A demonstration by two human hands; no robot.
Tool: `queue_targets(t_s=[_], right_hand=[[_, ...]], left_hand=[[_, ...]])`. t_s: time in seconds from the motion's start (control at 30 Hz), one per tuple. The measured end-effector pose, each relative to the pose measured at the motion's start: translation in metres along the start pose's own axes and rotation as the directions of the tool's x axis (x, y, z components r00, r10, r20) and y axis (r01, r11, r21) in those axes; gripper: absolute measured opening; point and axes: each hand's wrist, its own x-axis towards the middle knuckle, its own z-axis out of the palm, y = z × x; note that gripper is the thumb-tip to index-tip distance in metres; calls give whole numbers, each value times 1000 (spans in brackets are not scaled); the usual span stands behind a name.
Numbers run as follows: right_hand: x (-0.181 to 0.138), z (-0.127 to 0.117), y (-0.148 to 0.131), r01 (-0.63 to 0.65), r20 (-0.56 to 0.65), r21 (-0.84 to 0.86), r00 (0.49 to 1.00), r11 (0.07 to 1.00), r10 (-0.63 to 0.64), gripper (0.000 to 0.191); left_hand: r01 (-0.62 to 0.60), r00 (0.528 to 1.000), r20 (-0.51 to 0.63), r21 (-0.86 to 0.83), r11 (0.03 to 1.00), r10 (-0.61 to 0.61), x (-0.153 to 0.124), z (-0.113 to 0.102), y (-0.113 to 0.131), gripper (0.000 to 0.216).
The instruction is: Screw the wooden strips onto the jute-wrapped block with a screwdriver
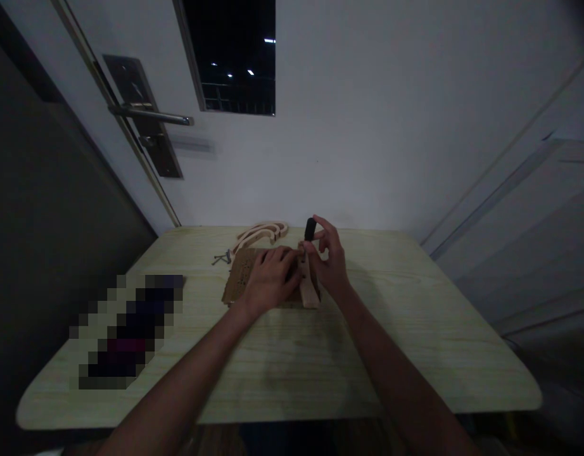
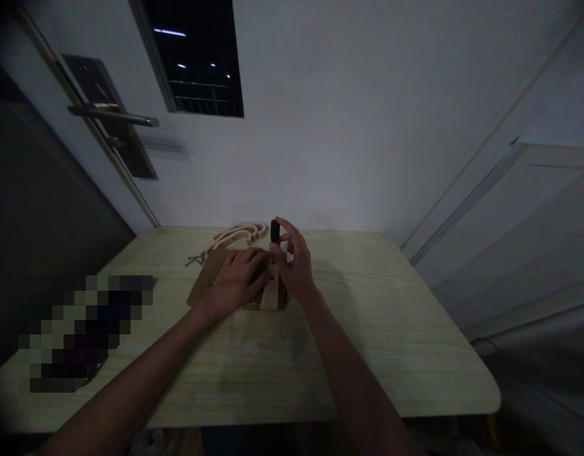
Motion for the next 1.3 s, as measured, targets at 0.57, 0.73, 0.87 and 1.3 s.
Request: queue_targets(t_s=[0.57, 0.73, 0.87, 1.3], right_hand=[[-1, -1, 3, -20, -42, 1, 999, 1000, 20, 46], [-2, -2, 1, -36, 20, 56, 999, 998, 35, 46], [-2, -4, 1, -17, 52, 101, 999, 995, 12, 43], [3, -8, 1, 1, -56, -20, 998, 1000, -3, 45]], left_hand=[[11, 1000, 5, 0, 1000, -11, 0, 3, 1, 35], [29, 1000, 10, -2, 1000, -29, 0, 1, 1, 34], [15, 1000, 6, -8, 1000, -15, 0, 0, 1, 34], [12, 1000, 7, 10, 1000, -12, 0, 0, 0, 35]])
